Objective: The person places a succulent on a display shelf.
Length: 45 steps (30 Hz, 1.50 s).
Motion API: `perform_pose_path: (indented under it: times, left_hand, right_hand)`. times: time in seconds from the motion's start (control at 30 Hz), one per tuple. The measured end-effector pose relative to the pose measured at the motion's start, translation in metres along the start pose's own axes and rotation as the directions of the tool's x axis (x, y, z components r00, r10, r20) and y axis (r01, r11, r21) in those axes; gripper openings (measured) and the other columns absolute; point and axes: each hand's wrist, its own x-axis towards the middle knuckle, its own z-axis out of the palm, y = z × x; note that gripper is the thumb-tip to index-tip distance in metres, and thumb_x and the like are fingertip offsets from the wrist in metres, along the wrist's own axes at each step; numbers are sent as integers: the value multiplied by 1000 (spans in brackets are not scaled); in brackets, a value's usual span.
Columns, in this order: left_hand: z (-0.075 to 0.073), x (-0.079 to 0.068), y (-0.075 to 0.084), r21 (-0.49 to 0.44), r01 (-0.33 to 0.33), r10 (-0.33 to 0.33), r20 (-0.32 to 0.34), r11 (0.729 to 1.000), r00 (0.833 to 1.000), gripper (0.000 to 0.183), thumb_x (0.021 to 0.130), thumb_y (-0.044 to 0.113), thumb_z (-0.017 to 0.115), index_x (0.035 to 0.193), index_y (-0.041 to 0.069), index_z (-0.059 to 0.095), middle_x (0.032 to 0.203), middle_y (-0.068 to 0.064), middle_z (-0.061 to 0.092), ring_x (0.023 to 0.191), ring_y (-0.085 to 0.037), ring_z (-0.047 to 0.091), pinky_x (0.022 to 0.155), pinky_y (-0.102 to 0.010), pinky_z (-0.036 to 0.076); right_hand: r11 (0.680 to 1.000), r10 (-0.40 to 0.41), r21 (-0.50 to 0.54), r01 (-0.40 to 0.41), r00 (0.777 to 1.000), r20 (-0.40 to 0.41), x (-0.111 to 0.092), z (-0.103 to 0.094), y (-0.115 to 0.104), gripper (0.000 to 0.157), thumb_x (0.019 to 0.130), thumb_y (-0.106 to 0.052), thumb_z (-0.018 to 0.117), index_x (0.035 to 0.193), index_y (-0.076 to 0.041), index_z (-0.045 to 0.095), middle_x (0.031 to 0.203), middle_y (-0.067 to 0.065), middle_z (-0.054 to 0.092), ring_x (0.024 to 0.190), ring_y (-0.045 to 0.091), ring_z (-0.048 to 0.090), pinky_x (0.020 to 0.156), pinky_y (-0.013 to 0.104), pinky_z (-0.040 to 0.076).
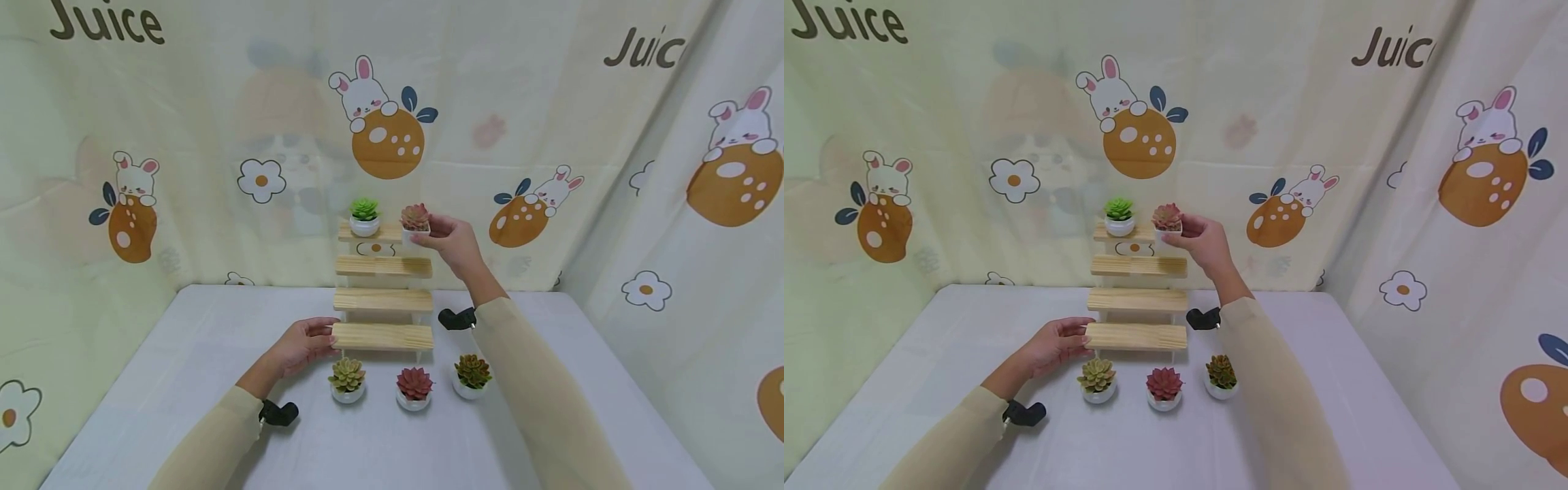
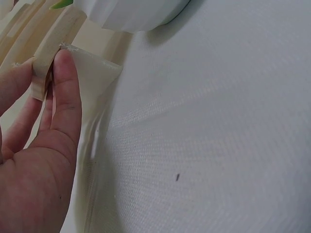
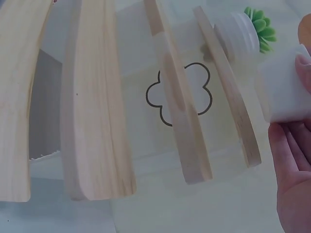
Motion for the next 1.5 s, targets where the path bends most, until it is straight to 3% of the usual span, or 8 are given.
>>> perform_pose_path:
  times: [0.6, 1.13, 1.5]
  left_hand:
    - [0, 1, 1, -3, 4, -4, -17, 1000, 1000, 53, 99, -1, 62, 150, -2, 46, 127, -15, 61, 106, -19, 69, 96, -36, 62]
    - [-1, 1, 0, -12, 20, -20, -26, 1000, 999, 54, 99, 0, 63, 150, -1, 46, 127, -14, 60, 105, -19, 69, 95, -36, 62]
    - [-1, 0, 0, -16, 1, -2, -11, 1000, 1000, 54, 99, -1, 62, 150, -4, 44, 123, -13, 61, 103, -18, 69, 93, -34, 63]
  right_hand:
    - [998, 52, 27, -51, 997, -49, 30, 7, 3, 60, 84, -22, 86, 139, -11, 65, 135, 12, 68, 121, 23, 65, 110, 38, 54]
    - [999, 40, -8, -40, 999, -24, 36, 8, 7, 62, 86, -20, 83, 143, -8, 61, 142, 15, 64, 130, 27, 62, 112, 38, 52]
    - [999, 31, 24, -31, 999, -10, 37, 9, 11, 62, 87, -19, 83, 144, -8, 60, 142, 13, 63, 130, 27, 61, 112, 38, 52]
